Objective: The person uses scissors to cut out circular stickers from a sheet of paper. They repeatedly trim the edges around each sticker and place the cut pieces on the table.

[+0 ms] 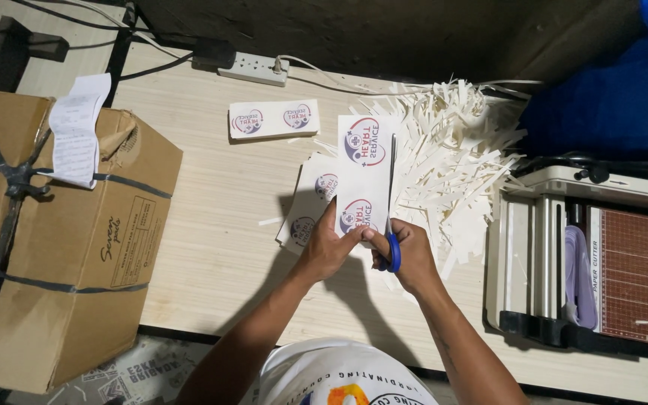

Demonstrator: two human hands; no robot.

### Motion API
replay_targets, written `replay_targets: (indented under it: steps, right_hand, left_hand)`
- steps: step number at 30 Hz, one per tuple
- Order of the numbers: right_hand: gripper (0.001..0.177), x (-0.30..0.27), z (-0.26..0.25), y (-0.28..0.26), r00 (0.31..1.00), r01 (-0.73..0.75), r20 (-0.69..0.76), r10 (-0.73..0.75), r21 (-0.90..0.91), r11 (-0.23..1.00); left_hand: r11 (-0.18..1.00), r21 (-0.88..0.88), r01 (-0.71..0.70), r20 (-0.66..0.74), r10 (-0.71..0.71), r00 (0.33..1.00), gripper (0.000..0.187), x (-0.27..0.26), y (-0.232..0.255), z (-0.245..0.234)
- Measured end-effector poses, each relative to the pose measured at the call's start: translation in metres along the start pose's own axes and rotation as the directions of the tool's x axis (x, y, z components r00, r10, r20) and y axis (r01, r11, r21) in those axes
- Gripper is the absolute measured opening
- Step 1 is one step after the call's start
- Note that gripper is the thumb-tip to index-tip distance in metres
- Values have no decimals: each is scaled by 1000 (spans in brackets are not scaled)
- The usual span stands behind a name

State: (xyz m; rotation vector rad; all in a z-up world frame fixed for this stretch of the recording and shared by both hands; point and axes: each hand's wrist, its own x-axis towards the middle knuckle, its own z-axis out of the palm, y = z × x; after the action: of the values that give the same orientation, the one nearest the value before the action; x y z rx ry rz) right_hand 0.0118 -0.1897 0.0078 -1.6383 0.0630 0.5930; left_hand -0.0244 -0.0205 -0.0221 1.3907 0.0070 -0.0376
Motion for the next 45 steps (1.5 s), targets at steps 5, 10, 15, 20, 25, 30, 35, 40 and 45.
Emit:
replay_targets:
  steps: [5,10,15,20,25,30,35,40,45]
  right_hand:
    - [29,4,-4,2,1000,-9,0,9,21,1000]
    - [29,11,-9,8,996,89,4,-90,78,993]
    - [26,11,-7,9,999,33,-36,-31,66,997]
    - [24,11,-11,20,997,23,-70,-21,33,999]
    - [20,-3,-6,12,997,-7,-79,17,129,992]
    - [25,-9,-25,37,998,31,48,-29,-47,998]
    - [22,-9,-47,47,984,-56,159,81,-152,987]
    - [19,-4,-47,28,987,-162,-17,162,-180,970]
    - [18,9,-52,34,992,-86,-105,75,-104,991]
  left_hand:
    - [1000,-11,26,9,-25,1000,55,0,-5,0]
    - [995,91,41,10,-43,999,58,-5,-3,5]
    - [997,47,56,-1,-56,998,60,-8,0,6]
    - [997,39,62,-16,-61,998,59,-9,-8,8]
    - [994,-105,29,-42,-33,999,57,-12,-13,8]
    - [985,-107,132,-105,-144,984,48,-14,-22,5]
    - [978,-148,147,-245,-181,953,33,-14,-34,-20]
    - [986,-97,139,-308,-163,937,22,-27,-52,-41]
    - [972,-118,204,-321,-232,918,21,-36,-38,-40]
